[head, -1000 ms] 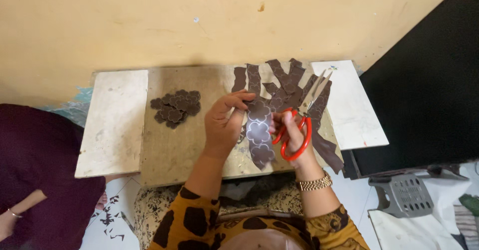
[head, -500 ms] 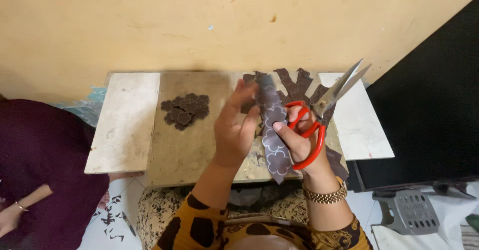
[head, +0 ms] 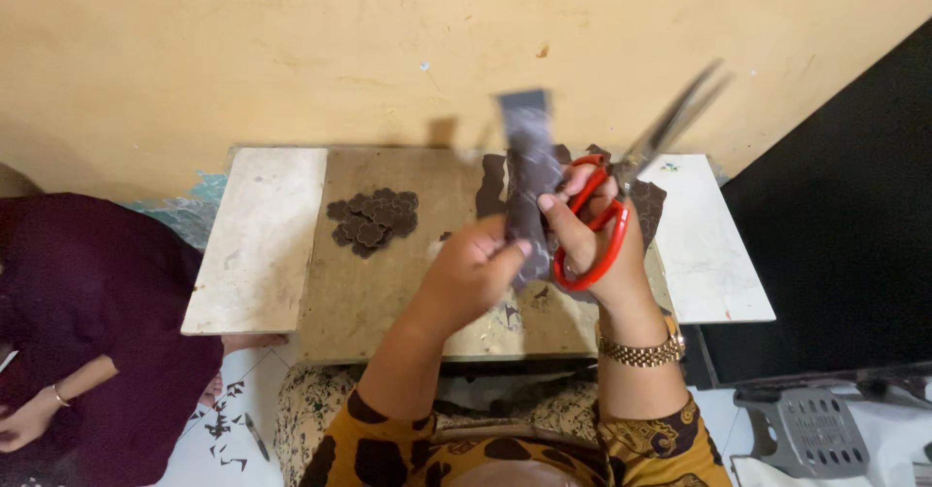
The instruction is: The person uses red-handled scissors to cut flower-shaped pieces from a strip of brown patterned material. They hold the strip with one hand and cut along the outlines with the other, placing the finished shapes into a growing pile on the table.
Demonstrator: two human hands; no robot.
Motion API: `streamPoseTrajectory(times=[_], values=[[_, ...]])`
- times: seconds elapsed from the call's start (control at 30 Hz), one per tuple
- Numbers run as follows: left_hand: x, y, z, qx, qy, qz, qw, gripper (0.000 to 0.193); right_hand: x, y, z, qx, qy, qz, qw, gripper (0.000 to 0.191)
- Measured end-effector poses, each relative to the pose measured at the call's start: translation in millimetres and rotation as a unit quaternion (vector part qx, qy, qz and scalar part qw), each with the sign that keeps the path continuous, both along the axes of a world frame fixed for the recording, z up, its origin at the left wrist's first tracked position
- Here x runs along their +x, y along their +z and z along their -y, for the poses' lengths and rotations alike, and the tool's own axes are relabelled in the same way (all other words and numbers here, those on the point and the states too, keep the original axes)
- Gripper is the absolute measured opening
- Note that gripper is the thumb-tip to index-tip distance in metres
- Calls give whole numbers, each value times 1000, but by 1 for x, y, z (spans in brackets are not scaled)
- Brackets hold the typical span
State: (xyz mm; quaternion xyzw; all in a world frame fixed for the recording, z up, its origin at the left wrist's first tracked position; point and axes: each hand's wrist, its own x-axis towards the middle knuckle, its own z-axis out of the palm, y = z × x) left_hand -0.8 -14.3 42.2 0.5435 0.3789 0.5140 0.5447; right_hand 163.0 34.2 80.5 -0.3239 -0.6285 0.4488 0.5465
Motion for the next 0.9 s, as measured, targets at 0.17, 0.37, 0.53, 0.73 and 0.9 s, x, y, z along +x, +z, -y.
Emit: streamPoseTrajectory(times=[0.17,0.37,0.53,0.73,0.9], values=[[-5,1,-20,46,123,220,967,20,-18,-35,20,-75,-17,23,997,23],[-2,1,-31,-17,177,230,957,18,-44,-76,46,-164,18,-82,983,18],[7,25,-53,9,132,263,956,15,-33,-36,13,-112,-44,-82,989,17],[20,65,-64,75,98,241,963,13,-5,32,-9,-58,-14,-192,980,19],[28,60,-43,118,-41,275,953,7,11,32,10,-42,-13,-130,990,19]])
